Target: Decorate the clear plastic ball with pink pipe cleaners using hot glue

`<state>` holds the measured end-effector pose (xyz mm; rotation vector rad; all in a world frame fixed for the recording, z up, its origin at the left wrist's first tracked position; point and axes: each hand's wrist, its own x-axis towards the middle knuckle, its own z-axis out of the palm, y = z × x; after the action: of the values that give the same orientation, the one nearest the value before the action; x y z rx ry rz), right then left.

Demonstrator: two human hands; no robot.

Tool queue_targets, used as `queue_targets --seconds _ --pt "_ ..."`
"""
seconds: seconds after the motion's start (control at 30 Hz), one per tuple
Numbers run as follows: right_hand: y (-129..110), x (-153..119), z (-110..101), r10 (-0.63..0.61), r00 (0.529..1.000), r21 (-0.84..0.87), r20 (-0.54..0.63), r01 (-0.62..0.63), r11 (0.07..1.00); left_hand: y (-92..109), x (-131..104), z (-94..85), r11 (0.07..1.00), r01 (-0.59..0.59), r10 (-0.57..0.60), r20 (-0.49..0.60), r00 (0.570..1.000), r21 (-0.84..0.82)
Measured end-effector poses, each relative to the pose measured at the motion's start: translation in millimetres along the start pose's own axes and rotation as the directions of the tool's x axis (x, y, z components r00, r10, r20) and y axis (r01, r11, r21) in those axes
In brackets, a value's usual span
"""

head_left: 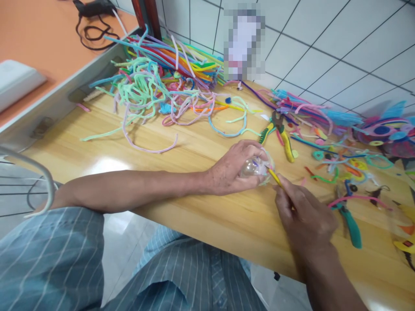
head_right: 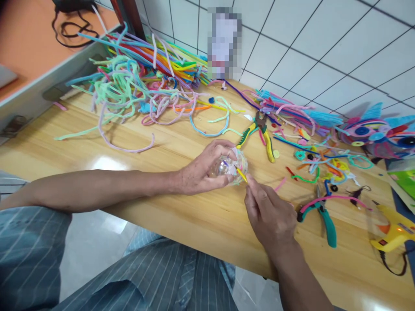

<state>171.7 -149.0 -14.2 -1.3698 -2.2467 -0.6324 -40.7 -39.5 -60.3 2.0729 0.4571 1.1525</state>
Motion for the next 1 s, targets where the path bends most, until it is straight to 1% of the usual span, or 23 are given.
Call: queue_targets --seconds 0.2,0.3,0.47,0.63,0.87,1.0 --pt "0 -1 4 -0.020 0.999 0.020 -0.028 0.021 1.000 1 0 -2.2 1.000 0.006 -0.006 0.016 1.000 0.006" --pt "1 -2 5 -0.022 0.999 0.029 -0.030 0.023 0.999 0 -1 -1.9 1.000 0.002 -0.003 0.004 1.000 0.015" --pt "2 -5 7 -0.022 0.999 0.008 -0.029 0.023 1.000 -3 -3 1.1 0.999 -0.041 0.042 -0.026 0.999 0.019" --pt "4 -9 10 -0.016 0.999 0.011 -0.036 0.017 1.000 -7 -4 5.2 0.999 -0.043 0.042 -0.056 0.998 -0.002" --pt "5 -11 6 0.020 0.998 0.048 -0.053 -0.018 0.999 -6 -4 4.2 0.998 -0.069 0.070 -0.069 0.995 0.014" --pt "5 -11 6 0.011 0.999 0.084 -0.038 -0.008 0.996 -4 -4 3.0 0.998 -0.067 0.067 -0.060 0.996 0.013"
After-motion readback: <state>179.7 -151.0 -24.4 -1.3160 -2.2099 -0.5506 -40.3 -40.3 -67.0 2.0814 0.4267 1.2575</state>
